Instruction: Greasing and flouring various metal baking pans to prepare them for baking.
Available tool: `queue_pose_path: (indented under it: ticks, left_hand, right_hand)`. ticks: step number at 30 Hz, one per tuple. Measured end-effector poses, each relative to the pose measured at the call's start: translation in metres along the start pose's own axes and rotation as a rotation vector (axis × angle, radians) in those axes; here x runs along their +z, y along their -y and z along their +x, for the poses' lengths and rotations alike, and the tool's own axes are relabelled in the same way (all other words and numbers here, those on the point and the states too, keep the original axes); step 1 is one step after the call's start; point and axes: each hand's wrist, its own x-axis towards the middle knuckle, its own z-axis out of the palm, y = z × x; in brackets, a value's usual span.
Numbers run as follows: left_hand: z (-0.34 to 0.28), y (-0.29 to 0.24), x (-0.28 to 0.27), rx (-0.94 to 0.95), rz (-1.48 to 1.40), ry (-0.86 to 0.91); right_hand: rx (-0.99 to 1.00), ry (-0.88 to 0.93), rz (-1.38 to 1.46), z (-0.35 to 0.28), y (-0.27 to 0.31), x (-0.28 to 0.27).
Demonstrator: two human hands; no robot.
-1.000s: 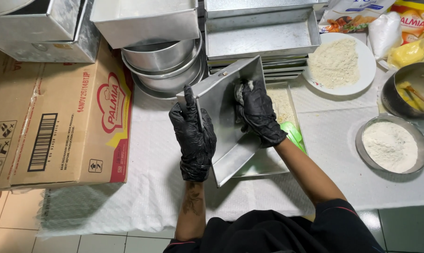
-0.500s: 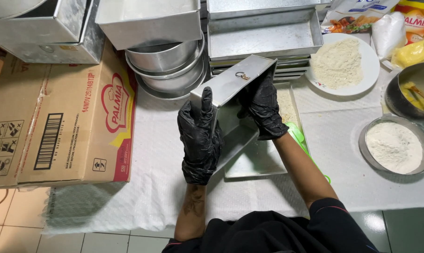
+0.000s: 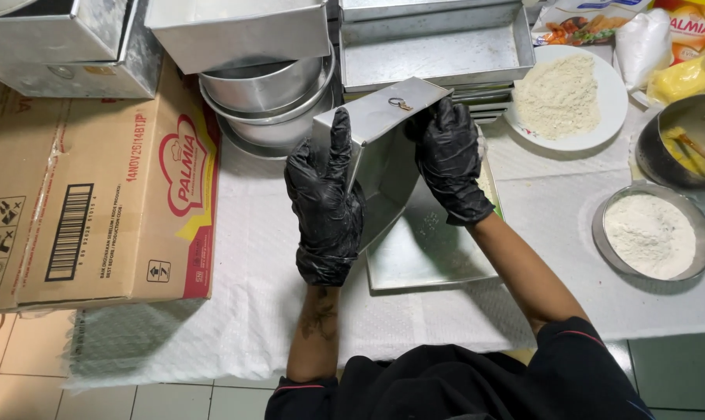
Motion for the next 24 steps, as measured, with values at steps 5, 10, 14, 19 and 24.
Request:
queue_pose_path:
  ticks: [5, 10, 14, 19, 24]
  left_hand:
    - [0.011, -0.001, 0.013, 0.04, 0.068, -0.036]
    - [0.017, -0.001, 0.022, 0.064, 0.134, -0.055]
    - [0.024, 0.002, 0.039, -0.101, 0.113, -0.187]
    - [0.013, 0.0, 0.036, 0.011, 0.189, -0.14]
    - [0.012, 0.001, 0.028, 0.036, 0.101, -0.071]
  right_hand:
    - [0.685, 0.31, 0.504, -0.006, 0.051, 0.02]
    - [0.45, 0.421, 0.586, -0.076, 0.067, 0.05]
    - [0.742, 0.517, 0.678, -0.005, 0.114, -0.022]
    - [0.628, 0.685, 0.723, -0.048, 0.089, 0.015]
    - [0.598, 1.12, 0.692, -0.036, 0.052, 0.018]
